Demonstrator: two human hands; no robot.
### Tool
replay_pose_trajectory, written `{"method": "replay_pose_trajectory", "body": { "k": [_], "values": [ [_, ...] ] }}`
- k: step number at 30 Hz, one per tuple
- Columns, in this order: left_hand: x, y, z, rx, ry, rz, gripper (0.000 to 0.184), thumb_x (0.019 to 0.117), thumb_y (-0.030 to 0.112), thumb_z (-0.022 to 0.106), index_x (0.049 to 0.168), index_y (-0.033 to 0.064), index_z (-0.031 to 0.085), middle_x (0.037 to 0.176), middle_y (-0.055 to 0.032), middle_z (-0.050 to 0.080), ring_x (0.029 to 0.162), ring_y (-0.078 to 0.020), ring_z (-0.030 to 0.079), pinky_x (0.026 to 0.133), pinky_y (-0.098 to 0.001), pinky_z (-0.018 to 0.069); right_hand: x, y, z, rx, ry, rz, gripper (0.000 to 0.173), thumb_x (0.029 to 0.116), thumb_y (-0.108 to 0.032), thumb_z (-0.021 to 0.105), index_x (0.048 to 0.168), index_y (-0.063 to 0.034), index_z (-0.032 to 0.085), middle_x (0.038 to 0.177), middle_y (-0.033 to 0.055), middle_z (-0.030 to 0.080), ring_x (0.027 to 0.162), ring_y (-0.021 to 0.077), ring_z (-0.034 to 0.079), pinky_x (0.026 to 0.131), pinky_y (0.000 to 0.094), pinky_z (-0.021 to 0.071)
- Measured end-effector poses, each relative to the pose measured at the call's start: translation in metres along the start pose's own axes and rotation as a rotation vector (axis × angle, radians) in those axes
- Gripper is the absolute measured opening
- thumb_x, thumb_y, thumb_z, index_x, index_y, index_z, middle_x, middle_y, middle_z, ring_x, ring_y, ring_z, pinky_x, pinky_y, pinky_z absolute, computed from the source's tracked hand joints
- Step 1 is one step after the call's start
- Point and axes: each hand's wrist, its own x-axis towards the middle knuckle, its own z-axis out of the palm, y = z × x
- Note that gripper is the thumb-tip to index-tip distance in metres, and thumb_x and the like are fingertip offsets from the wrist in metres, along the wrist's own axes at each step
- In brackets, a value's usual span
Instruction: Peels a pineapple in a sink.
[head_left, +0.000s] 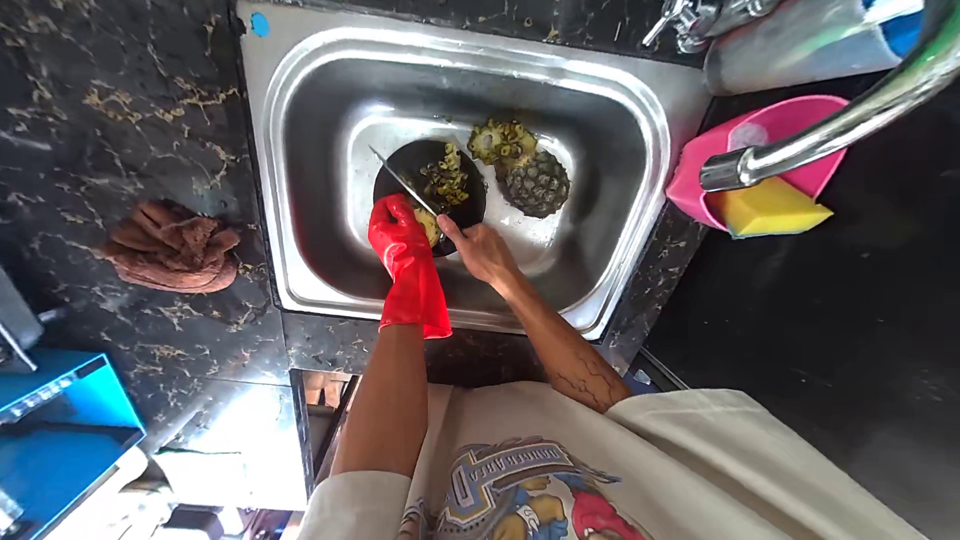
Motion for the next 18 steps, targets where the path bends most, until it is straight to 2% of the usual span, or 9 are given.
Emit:
{"method": "replay_pose_trajectory", "body": {
  "k": [6, 7, 9, 10, 15, 18],
  "values": [
    [0.005, -0.002, 0.002, -0.010, 0.000, 0.023, 0.028, 0.1058, 0.024, 0.051, 0.108, 0.0101, 0.075, 0.100, -0.0055, 0.074, 0.096, -0.0120, 0.069, 0.091, -0.0347, 0.0537, 0.012, 0.016, 0.000, 0.066, -0.073, -0.013, 0.087, 0.0960, -0.081, 0.025, 0.069, -0.0048, 0.059, 0.066, 0.0115, 0.056, 0.064, 0.0288, 0.059, 0.062, 0.0538, 0.0489],
    [0.005, -0.002, 0.002, -0.002, -0.007, 0.021, 0.028, 0.1059, 0.024, 0.050, 0.108, 0.0095, 0.075, 0.101, -0.0063, 0.074, 0.098, -0.0129, 0.069, 0.092, -0.0355, 0.0532, 0.020, 0.015, 0.002, 0.102, -0.084, -0.019, 0.086, 0.0966, -0.080, 0.025, 0.069, -0.0051, 0.058, 0.065, 0.0103, 0.055, 0.061, 0.0270, 0.057, 0.061, 0.0519, 0.0488],
    [0.003, -0.003, 0.001, -0.006, -0.010, 0.034, 0.028, 0.1057, 0.023, 0.050, 0.108, 0.0091, 0.075, 0.101, -0.0065, 0.074, 0.097, -0.0130, 0.069, 0.092, -0.0352, 0.0530, 0.029, 0.016, 0.009, 0.213, -0.113, -0.023, 0.080, 0.0976, -0.079, 0.026, 0.064, -0.0102, 0.051, 0.055, 0.0031, 0.046, 0.048, 0.0183, 0.048, 0.049, 0.0407, 0.0440],
    [0.003, -0.004, 0.000, -0.004, -0.012, 0.038, 0.029, 0.1056, 0.023, 0.050, 0.108, 0.0094, 0.075, 0.102, -0.0064, 0.074, 0.099, -0.0131, 0.069, 0.093, -0.0356, 0.0531, 0.028, 0.019, 0.009, 0.264, -0.133, -0.007, 0.079, 0.0974, -0.079, 0.028, 0.063, -0.0113, 0.050, 0.053, 0.0015, 0.044, 0.044, 0.0163, 0.045, 0.046, 0.0382, 0.0418],
    [0.009, -0.002, 0.004, -0.002, -0.004, 0.037, 0.029, 0.1060, 0.026, 0.050, 0.109, 0.0101, 0.075, 0.103, -0.0066, 0.074, 0.099, -0.0132, 0.069, 0.094, -0.0366, 0.0535, 0.029, 0.022, -0.002, 0.372, -0.244, 0.116, 0.074, 0.0988, -0.076, 0.030, 0.067, -0.0127, 0.050, 0.053, -0.0018, 0.041, 0.042, 0.0112, 0.041, 0.043, 0.0307, 0.0394],
    [0.005, 0.001, 0.001, 0.018, -0.016, 0.017, 0.029, 0.1058, 0.028, 0.051, 0.110, 0.0105, 0.075, 0.104, -0.0064, 0.075, 0.100, -0.0135, 0.069, 0.094, -0.0373, 0.0536, 0.038, 0.018, 0.001, 0.329, -0.219, 0.052, 0.079, 0.0970, -0.079, 0.028, 0.066, -0.0104, 0.052, 0.053, 0.0015, 0.045, 0.043, 0.0145, 0.045, 0.044, 0.0346, 0.0414]
  ]
}}
